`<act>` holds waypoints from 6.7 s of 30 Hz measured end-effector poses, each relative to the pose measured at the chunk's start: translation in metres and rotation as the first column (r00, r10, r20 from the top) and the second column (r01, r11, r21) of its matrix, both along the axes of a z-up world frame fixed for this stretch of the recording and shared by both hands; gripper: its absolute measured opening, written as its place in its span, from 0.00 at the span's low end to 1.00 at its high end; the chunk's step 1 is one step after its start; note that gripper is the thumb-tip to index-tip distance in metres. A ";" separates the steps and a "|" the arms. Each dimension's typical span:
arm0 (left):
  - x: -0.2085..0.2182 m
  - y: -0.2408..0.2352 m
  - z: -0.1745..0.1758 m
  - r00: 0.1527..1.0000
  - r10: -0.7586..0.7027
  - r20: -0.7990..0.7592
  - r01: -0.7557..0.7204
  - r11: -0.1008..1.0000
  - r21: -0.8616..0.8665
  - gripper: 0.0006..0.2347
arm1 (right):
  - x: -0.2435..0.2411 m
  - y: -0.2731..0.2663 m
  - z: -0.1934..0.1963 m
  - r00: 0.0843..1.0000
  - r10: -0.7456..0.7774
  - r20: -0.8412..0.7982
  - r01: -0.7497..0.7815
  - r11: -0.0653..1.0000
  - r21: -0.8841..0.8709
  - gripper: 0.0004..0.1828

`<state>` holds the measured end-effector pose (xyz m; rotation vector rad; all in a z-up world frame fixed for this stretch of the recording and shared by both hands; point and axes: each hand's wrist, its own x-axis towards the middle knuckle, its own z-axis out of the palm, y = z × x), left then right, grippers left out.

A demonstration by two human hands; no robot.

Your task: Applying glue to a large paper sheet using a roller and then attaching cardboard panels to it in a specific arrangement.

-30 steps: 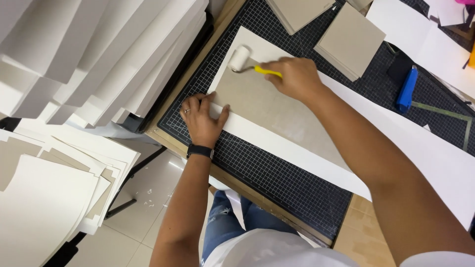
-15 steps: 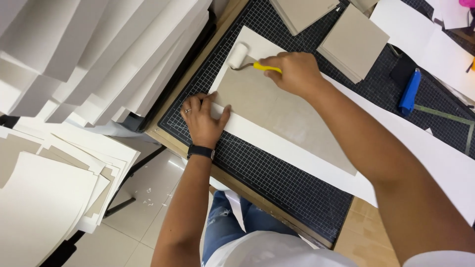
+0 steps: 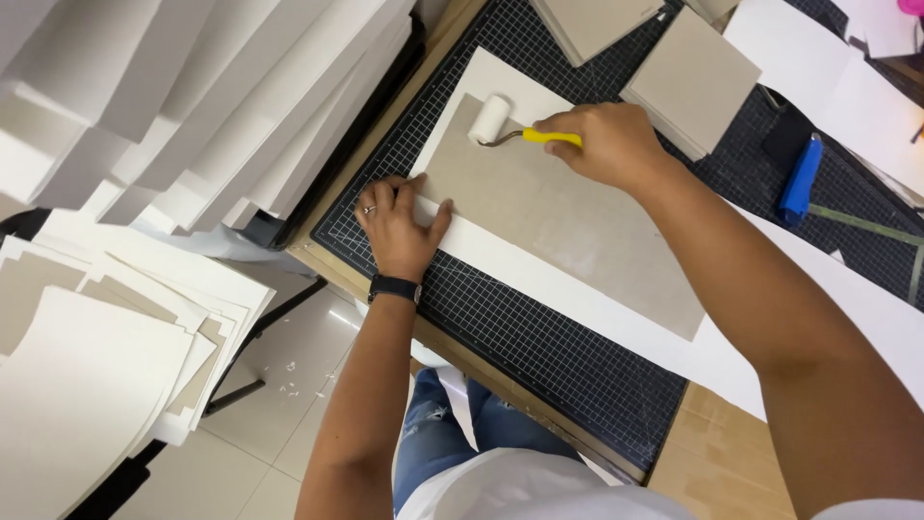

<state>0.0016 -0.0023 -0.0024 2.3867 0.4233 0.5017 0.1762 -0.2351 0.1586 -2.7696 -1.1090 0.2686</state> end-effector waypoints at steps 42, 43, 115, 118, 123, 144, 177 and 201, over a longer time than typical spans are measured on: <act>-0.010 0.005 -0.005 0.998 -0.056 -0.013 0.057 0.998 0.037 0.19 | -0.122 -0.034 0.007 0.997 -0.076 0.022 0.079 0.966 -0.245 0.16; -0.014 0.005 -0.002 0.998 -0.056 -0.014 0.057 0.998 0.038 0.19 | -0.113 -0.013 -0.001 0.997 -0.076 0.020 0.079 0.966 -0.245 0.16; -0.045 0.016 -0.011 0.992 -0.109 0.062 0.107 0.993 0.042 0.29 | -0.138 -0.060 -0.036 0.983 -0.072 0.168 0.089 0.992 -0.095 0.15; -0.044 0.016 -0.010 0.995 -0.085 0.053 0.082 0.995 0.056 0.29 | -0.149 -0.102 -0.026 0.988 -0.068 0.140 0.083 0.991 -0.101 0.14; -0.043 0.015 -0.006 0.990 -0.101 0.095 0.093 0.992 0.087 0.28 | -0.188 -0.211 0.014 0.973 -0.221 0.068 0.230 0.901 -0.368 0.15; -0.034 0.011 0.018 0.995 -0.099 -0.028 0.102 0.984 0.143 0.33 | -0.166 -0.238 0.018 0.951 -0.286 0.120 0.306 0.927 -0.217 0.16; -0.027 0.013 0.027 0.965 -0.060 -0.255 0.071 0.997 0.036 0.32 | -0.071 0.018 -0.054 0.998 -0.055 0.011 0.054 0.997 0.050 0.16; -0.036 0.076 -0.015 0.882 -0.465 -0.078 0.470 0.856 0.216 0.24 | -0.173 0.155 -0.058 0.785 -0.617 0.058 0.620 0.783 -0.054 0.19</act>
